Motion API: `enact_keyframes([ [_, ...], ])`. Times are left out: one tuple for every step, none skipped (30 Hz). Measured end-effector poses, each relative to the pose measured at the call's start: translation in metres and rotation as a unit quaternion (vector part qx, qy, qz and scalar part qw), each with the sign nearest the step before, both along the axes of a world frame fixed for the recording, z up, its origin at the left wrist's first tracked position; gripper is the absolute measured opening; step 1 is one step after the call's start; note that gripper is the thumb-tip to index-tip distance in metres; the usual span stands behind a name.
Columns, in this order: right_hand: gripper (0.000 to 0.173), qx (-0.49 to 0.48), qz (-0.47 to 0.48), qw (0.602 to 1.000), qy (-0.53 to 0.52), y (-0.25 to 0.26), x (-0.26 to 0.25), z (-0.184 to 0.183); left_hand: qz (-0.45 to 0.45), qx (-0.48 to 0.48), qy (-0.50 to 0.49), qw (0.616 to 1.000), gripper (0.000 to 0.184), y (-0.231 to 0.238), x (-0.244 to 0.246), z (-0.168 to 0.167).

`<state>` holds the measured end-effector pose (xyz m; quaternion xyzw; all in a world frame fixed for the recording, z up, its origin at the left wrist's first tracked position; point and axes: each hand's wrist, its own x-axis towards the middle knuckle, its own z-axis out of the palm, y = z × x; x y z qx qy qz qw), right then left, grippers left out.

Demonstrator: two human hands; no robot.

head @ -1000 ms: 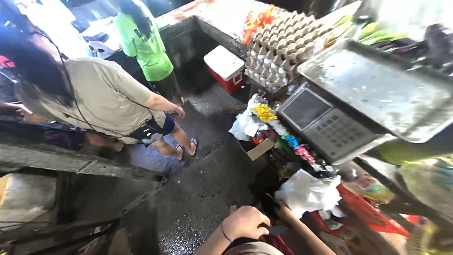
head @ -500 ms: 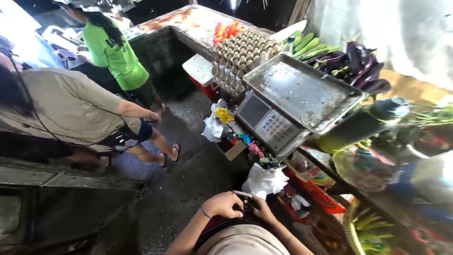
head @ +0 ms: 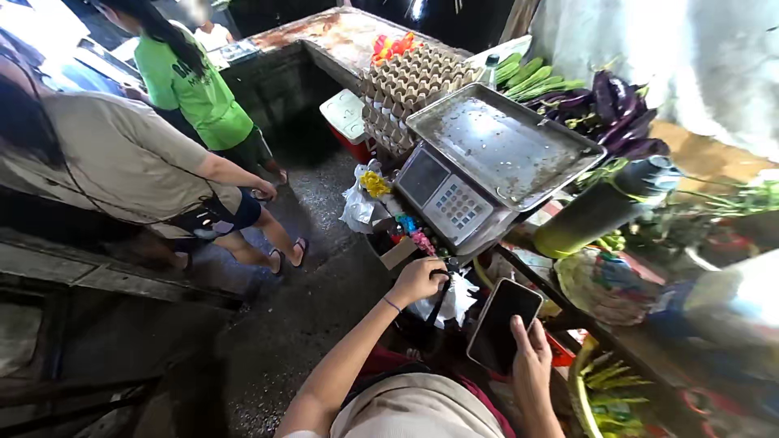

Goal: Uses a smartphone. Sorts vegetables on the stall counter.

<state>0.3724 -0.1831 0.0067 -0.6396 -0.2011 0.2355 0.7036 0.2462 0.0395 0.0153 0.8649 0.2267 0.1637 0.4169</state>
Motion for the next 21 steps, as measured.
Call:
enact_keyframes([
  [0.036,0.003,-0.001,0.999,0.053,-0.003,0.001,0.005,0.002,0.0,-0.019,1.0,0.02,-0.003,0.0,-0.001],
  [0.036,0.006,0.007,0.996,0.09,-0.006,0.002,0.008,0.007,0.001,-0.036,0.999,0.02,-0.007,0.0,-0.001],
  [0.036,0.011,0.023,0.993,0.113,-0.009,0.001,0.008,0.017,0.004,-0.051,0.999,0.021,-0.01,0.003,0.0],
  [0.038,0.018,0.043,0.991,0.125,-0.013,0.0,0.006,0.029,0.008,-0.058,0.998,0.021,-0.012,0.007,0.002],
  [0.04,0.026,0.059,0.989,0.13,-0.016,-0.002,0.003,0.038,0.012,-0.058,0.997,0.022,-0.013,0.012,0.003],
  [0.04,0.029,0.071,0.988,0.135,-0.018,-0.005,0.002,0.043,0.016,-0.05,0.998,0.023,-0.012,0.018,0.005],
  [0.041,0.033,0.076,0.987,0.138,-0.019,-0.008,0.001,0.042,0.016,-0.033,0.998,0.024,-0.009,0.024,0.006],
  [0.041,0.035,0.083,0.986,0.141,-0.02,-0.011,0.0,0.038,0.011,-0.014,0.999,0.025,-0.005,0.029,0.007],
  [0.041,0.038,0.091,0.984,0.146,-0.021,-0.014,-0.002,0.034,-0.005,0.008,0.999,0.025,-0.001,0.032,0.01],
  [0.042,0.044,0.102,0.982,0.156,-0.022,-0.016,-0.003,0.036,-0.025,0.028,0.999,0.026,0.002,0.033,0.013],
  [0.044,0.053,0.116,0.977,0.173,-0.023,-0.016,-0.005,0.048,-0.045,0.04,0.997,0.026,0.005,0.033,0.017],
  [0.046,0.059,0.127,0.969,0.202,-0.024,-0.017,-0.005,0.069,-0.062,0.041,0.995,0.026,0.005,0.032,0.02],
  [0.044,0.064,0.131,0.958,0.246,-0.025,-0.018,-0.003,0.094,-0.064,0.034,0.993,0.024,0.006,0.031,0.019],
  [0.044,0.072,0.134,0.942,0.299,-0.025,-0.02,0.001,0.115,-0.055,0.024,0.992,0.022,0.005,0.029,0.014],
  [0.051,0.091,0.15,0.917,0.358,-0.025,-0.02,0.004,0.131,-0.034,0.018,0.991,0.021,0.002,0.026,0.009],
  [0.058,0.122,0.177,0.877,0.43,-0.025,-0.019,0.007,0.146,0.001,0.026,0.989,0.021,-0.004,0.023,0.006],
  [0.063,0.155,0.21,0.823,0.505,-0.025,-0.017,0.007,0.158,0.041,0.05,0.985,0.023,-0.012,0.019,0.007],
  [0.068,0.188,0.251,0.761,0.567,-0.026,-0.016,0.004,0.166,0.072,0.062,0.981,0.026,-0.021,0.013,0.009],
  [0.071,0.21,0.287,0.716,0.6,-0.026,-0.015,0.0,0.172,0.081,0.047,0.981,0.028,-0.03,0.006,0.011],
  [0.071,0.22,0.312,0.693,0.612,-0.024,-0.015,-0.002,0.176,0.066,0.009,0.982,0.027,-0.04,-0.003,0.012],
  [0.069,0.216,0.32,0.692,0.61,-0.023,-0.015,-0.003,0.176,0.024,-0.033,0.984,0.025,-0.049,-0.011,0.014],
])
